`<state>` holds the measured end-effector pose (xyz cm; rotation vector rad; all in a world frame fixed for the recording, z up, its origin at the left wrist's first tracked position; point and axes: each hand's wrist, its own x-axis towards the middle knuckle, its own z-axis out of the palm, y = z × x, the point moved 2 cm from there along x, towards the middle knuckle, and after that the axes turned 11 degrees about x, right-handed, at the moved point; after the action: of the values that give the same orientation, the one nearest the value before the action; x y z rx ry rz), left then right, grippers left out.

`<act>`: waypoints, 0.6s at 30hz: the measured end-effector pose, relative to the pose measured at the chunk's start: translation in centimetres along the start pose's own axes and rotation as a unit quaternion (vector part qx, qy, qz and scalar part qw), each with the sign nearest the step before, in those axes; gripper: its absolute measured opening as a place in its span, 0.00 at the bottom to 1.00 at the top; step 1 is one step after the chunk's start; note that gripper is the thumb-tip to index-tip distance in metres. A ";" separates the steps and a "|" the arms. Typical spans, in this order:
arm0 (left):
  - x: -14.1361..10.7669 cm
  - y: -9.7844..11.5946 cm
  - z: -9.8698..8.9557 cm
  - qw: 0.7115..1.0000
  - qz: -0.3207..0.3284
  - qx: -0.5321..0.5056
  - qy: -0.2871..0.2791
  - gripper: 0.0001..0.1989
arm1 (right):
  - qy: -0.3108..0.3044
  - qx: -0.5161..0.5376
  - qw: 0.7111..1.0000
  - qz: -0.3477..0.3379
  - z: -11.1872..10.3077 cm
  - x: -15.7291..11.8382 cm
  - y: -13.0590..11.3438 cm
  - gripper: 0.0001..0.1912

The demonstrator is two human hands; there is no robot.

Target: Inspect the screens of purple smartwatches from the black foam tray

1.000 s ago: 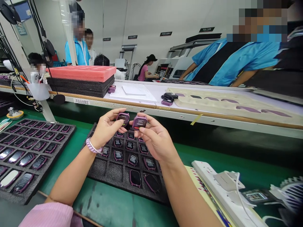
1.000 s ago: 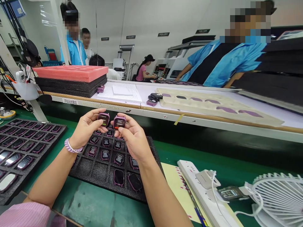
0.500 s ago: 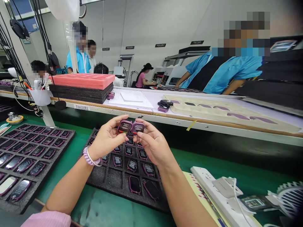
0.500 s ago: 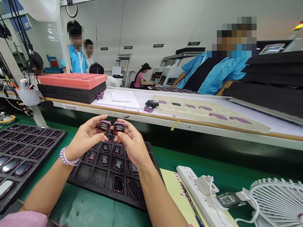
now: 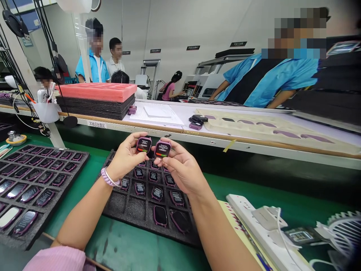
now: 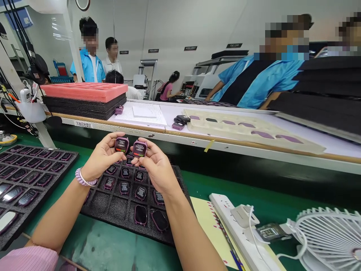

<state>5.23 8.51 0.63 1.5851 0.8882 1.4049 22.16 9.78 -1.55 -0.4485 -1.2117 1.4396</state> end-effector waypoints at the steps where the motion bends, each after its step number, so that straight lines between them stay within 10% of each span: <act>1: 0.0 0.0 0.0 1.000 0.006 0.002 0.001 0.26 | -0.004 0.004 1.000 0.001 0.0 0.0 0.0 0.29; 18: -0.3 0.2 0.4 0.999 -0.027 0.000 -0.020 0.22 | 0.012 0.000 1.000 -0.011 0.3 0.0 -0.1 0.26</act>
<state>5.61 8.04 0.70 1.5726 0.9017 1.3300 22.01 9.59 -1.33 -0.4488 -1.1943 1.4118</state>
